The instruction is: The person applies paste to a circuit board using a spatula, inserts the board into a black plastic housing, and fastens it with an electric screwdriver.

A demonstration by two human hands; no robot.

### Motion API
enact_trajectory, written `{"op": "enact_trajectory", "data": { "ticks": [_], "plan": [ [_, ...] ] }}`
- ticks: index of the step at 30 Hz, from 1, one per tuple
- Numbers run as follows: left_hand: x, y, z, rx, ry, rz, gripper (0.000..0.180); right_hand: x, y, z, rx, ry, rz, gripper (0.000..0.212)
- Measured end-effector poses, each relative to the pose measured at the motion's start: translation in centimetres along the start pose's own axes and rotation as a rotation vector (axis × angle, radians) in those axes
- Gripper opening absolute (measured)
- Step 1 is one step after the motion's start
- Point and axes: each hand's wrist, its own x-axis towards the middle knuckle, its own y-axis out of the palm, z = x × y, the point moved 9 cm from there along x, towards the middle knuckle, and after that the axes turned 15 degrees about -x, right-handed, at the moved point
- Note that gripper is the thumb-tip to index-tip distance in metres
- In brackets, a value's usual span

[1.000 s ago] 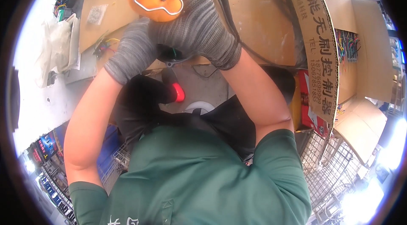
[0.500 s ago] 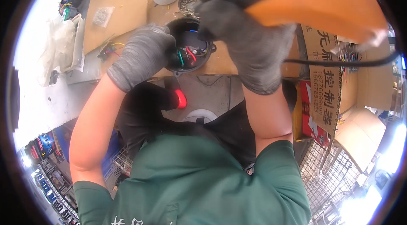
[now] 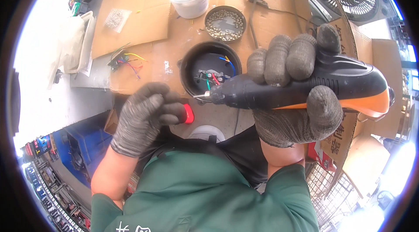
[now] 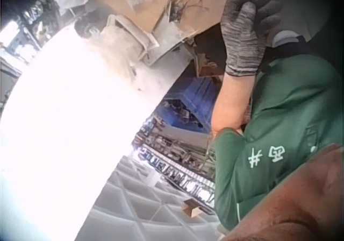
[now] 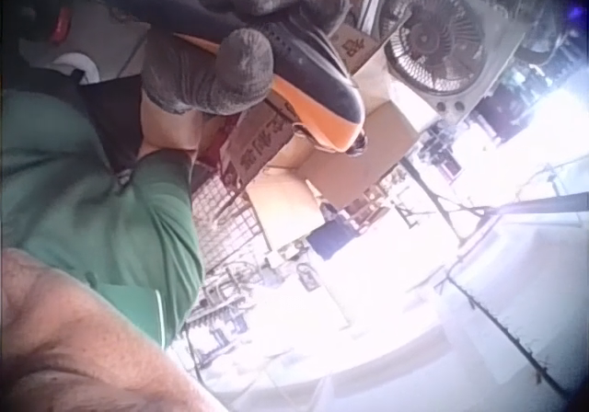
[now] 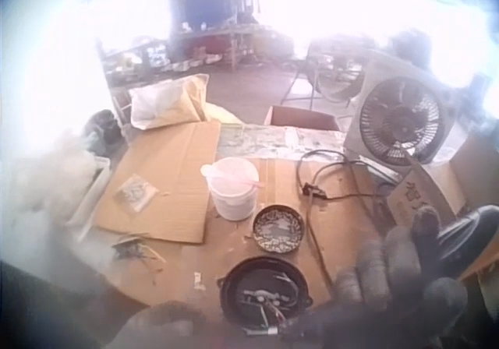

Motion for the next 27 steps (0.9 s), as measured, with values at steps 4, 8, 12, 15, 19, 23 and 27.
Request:
{"op": "enact_trajectory", "data": {
  "ticks": [4,8,12,15,19,23,27],
  "plan": [
    [-0.4,0.1,2.2,-0.063,-0.045,0.033,0.026,0.0,1.4,-1.8,0.020,0.034,0.053,0.062],
    [-0.4,0.4,2.6,-0.006,-0.049,0.070,0.025,-0.3,1.9,-2.9,0.037,0.041,0.116,0.063],
    [-0.4,0.8,2.1,0.048,-0.017,0.066,0.028,-0.5,1.4,-3.7,0.018,0.094,0.044,0.063],
    [-0.3,1.4,1.8,0.091,-0.032,0.082,0.028,-0.3,1.5,-4.0,0.043,0.089,0.102,0.063],
    [-0.2,1.9,1.1,0.173,0.014,0.126,0.026,-0.1,1.3,-4.5,0.093,0.118,0.097,0.062],
    [-0.1,2.7,-0.1,0.411,0.081,0.088,0.023,-0.1,1.0,-4.7,0.049,0.162,0.002,0.061],
    [-0.3,6.2,-2.9,0.970,0.535,0.269,0.024,0.1,0.6,-4.1,0.005,0.092,0.008,0.059]
  ]
}}
